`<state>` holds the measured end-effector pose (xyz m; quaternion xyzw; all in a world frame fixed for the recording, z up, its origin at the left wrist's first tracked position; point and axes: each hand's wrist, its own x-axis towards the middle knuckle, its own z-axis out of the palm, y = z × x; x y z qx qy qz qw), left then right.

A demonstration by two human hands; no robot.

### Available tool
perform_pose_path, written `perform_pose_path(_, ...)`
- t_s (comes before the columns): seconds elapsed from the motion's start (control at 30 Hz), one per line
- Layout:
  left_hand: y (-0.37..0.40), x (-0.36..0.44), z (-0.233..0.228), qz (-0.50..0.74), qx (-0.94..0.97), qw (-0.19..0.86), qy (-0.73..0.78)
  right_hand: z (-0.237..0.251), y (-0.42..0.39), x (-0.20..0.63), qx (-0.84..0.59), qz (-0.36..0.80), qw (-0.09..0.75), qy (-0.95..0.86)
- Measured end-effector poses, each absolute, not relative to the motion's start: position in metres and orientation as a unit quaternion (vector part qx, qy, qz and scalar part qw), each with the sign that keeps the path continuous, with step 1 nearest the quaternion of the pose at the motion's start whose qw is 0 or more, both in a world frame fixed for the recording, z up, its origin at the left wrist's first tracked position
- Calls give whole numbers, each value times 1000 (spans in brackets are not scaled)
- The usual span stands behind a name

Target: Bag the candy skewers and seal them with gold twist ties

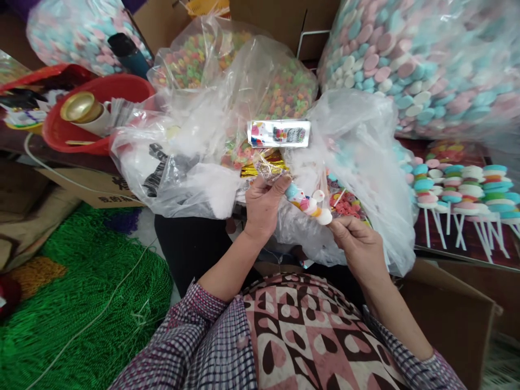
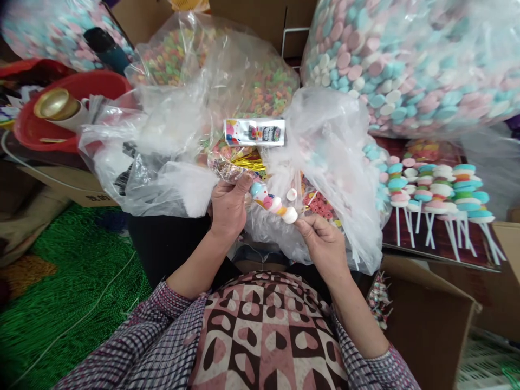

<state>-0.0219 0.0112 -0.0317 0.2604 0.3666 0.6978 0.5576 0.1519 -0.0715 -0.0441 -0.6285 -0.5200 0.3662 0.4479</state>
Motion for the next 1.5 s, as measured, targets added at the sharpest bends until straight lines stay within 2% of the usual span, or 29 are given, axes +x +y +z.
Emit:
perform_pose_path(0.17, 11, -22, -36, 696, 259, 554, 376, -39, -71, 155, -633, 267, 408, -601)
perform_pose_path(0.37, 11, -22, -38, 685, 275, 571, 361, -41, -72, 157, -630, 246, 394, -622)
perform_pose_path(0.63, 12, -21, -35, 690, 256, 570, 367, -49, -72, 138, -610, 402, 496, -469)
perform_pose_path(0.97, 5, -22, -20, 603, 203, 722, 272, -58, -76, 135, -592, 455, 499, -441)
perform_pose_path(1.23, -8, -3, -25, 571, 215, 742, 278, -58, -74, 114, -553, 495, 561, -367)
perform_pose_path(1.5, -3, -20, -19, 539, 270, 755, 259, -60, -72, 111, -540, 554, 555, -306)
